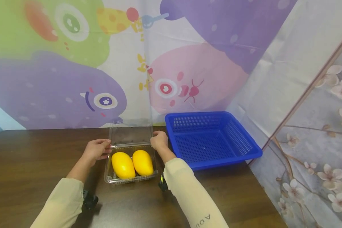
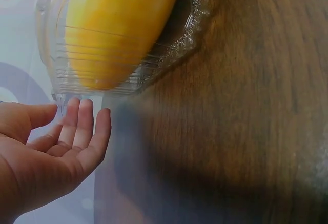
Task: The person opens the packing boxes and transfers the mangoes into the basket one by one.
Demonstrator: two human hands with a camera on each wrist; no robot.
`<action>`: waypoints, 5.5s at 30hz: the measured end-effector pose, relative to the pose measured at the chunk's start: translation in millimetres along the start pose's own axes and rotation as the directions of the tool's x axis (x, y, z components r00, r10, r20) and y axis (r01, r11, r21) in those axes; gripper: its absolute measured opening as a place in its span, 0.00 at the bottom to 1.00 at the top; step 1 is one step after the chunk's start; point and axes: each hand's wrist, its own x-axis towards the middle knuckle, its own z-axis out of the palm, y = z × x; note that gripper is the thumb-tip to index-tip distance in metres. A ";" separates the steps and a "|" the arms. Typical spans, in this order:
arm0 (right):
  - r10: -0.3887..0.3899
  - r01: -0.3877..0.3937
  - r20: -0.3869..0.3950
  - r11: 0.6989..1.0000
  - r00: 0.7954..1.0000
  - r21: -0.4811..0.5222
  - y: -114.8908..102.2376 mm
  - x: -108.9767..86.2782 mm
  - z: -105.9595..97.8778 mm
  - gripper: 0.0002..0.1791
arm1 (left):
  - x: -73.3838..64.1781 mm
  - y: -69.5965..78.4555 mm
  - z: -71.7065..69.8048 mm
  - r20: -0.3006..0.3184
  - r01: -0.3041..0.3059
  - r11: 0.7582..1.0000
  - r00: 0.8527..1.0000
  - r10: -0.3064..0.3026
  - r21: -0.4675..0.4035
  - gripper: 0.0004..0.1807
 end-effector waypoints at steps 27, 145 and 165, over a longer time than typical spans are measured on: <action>-0.246 0.284 0.187 0.934 0.951 -0.215 -7.8 -49.1 -26.5 0.22 | -44.1 -10.5 0.2 0.132 0.073 0.988 0.990 -0.055 -0.134 0.33; -0.390 0.467 0.266 0.804 0.882 -0.369 -22.7 -64.9 -99.9 0.50 | -54.9 -14.3 1.4 0.189 0.079 0.986 0.981 -0.051 -0.146 0.34; -0.309 0.360 0.186 0.831 0.933 -0.425 2.2 -42.0 -140.9 0.50 | -55.6 -13.9 1.3 0.189 0.087 0.986 0.980 -0.060 -0.140 0.34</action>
